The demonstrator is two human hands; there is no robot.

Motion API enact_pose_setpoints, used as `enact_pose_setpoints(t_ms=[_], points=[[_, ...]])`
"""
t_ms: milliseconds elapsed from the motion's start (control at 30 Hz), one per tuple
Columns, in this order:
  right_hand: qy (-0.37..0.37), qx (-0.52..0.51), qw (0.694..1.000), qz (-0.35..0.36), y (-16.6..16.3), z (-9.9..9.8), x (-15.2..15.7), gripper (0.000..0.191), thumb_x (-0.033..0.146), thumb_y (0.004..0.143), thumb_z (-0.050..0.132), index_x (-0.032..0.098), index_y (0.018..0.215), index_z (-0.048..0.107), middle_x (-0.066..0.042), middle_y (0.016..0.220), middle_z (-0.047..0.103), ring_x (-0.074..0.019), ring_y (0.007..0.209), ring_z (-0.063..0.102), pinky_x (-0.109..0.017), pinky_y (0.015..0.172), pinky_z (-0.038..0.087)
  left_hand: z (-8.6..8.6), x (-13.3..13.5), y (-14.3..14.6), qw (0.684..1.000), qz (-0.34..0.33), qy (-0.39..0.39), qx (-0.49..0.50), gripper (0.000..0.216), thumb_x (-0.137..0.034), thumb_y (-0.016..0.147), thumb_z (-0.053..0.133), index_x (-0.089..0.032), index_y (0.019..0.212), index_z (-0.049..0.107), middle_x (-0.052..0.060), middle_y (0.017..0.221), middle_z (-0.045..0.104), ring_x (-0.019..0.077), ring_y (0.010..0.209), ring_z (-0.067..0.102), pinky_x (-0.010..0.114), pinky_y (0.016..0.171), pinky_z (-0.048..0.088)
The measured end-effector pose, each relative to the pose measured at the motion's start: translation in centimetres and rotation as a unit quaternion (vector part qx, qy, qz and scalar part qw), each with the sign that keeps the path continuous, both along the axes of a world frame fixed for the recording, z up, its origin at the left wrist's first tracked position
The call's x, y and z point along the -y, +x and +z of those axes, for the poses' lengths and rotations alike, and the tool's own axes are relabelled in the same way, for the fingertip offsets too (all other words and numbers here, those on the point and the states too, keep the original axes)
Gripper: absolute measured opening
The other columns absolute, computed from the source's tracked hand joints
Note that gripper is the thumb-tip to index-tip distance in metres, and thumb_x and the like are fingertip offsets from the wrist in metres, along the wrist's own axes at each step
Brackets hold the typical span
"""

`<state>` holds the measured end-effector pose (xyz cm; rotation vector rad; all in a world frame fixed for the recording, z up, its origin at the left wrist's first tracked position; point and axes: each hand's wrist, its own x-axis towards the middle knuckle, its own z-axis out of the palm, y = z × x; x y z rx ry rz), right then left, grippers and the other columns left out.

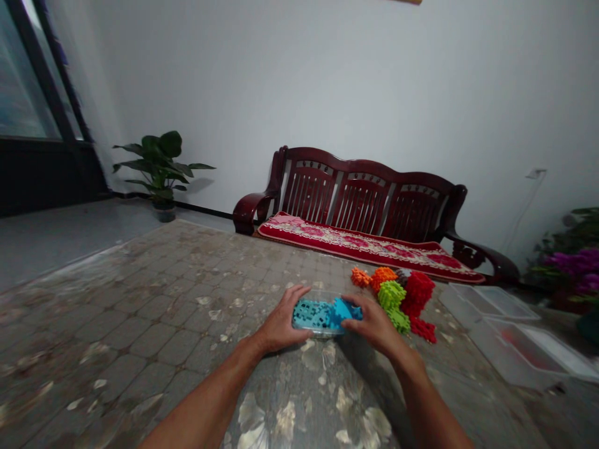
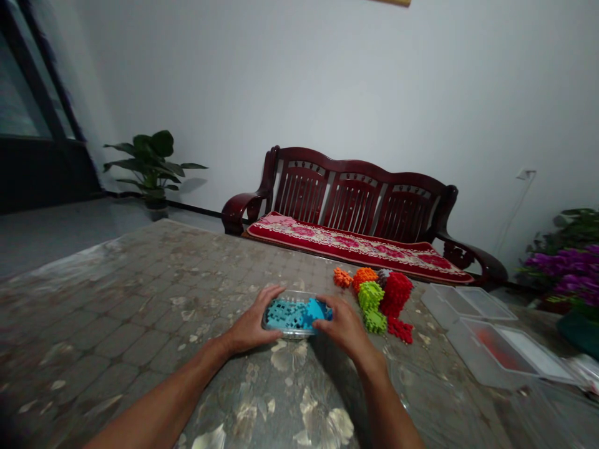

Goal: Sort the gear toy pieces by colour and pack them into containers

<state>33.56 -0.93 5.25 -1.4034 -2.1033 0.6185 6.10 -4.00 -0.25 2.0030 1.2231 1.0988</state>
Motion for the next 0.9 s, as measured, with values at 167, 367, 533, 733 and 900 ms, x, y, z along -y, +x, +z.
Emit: enact_pose_setpoints(t_ms=[167, 367, 533, 733, 900], points=[[0.004, -0.017, 1.000, -0.009, 0.3, 0.1, 0.0, 0.057, 0.027, 0.071, 0.073, 0.020, 0.127, 0.073, -0.010, 0.127, 0.074, -0.0307, 0.116, 0.067, -0.046, 0.105, 0.050, 0.1, 0.0, 0.1, 1.000, 0.000, 0.000, 0.001, 0.099, -0.023, 0.065, 0.082, -0.021, 0.155, 0.042, 0.016, 0.162, 0.035, 0.0373, 0.155, 0.029, 0.057, 0.129, 0.025], [0.008, -0.012, 1.000, -0.001, -0.6, 0.2, 0.6, 0.055, 0.030, 0.073, 0.073, 0.020, 0.127, 0.073, -0.010, 0.124, 0.075, -0.0301, 0.114, 0.067, -0.046, 0.104, 0.050, 0.5, 0.2, 0.0, 1.000, 0.003, 0.002, -0.005, 0.099, -0.024, 0.065, 0.083, -0.020, 0.154, 0.042, 0.017, 0.161, 0.036, 0.0383, 0.154, 0.031, 0.057, 0.128, 0.028], [0.036, 0.006, 0.999, 0.023, -2.2, 0.2, 1.6, 0.050, 0.031, 0.075, 0.074, 0.021, 0.124, 0.075, -0.010, 0.122, 0.076, -0.0319, 0.115, 0.066, -0.046, 0.103, 0.049, 0.4, 0.2, 0.1, 1.000, 0.002, 0.013, -0.005, 0.098, -0.025, 0.066, 0.083, -0.020, 0.154, 0.041, 0.016, 0.160, 0.037, 0.0363, 0.153, 0.034, 0.055, 0.128, 0.029], [0.042, 0.029, 0.997, 0.050, -4.1, 0.1, 2.2, 0.047, 0.032, 0.078, 0.075, 0.023, 0.125, 0.075, -0.009, 0.122, 0.076, -0.0317, 0.117, 0.065, -0.046, 0.104, 0.047, 0.2, 0.1, 0.1, 1.000, -0.004, 0.013, -0.002, 0.099, -0.024, 0.066, 0.084, -0.022, 0.155, 0.040, 0.016, 0.160, 0.037, 0.0365, 0.153, 0.034, 0.055, 0.128, 0.029], [0.061, 0.020, 0.996, 0.059, -3.6, 0.4, 2.2, 0.041, 0.031, 0.081, 0.074, 0.022, 0.121, 0.077, -0.010, 0.120, 0.076, -0.0306, 0.115, 0.065, -0.047, 0.105, 0.046, 0.0, 0.0, 0.0, 1.000, -0.002, 0.019, 0.002, 0.100, -0.024, 0.066, 0.084, -0.023, 0.155, 0.040, 0.015, 0.160, 0.038, 0.0364, 0.152, 0.034, 0.056, 0.127, 0.029]])
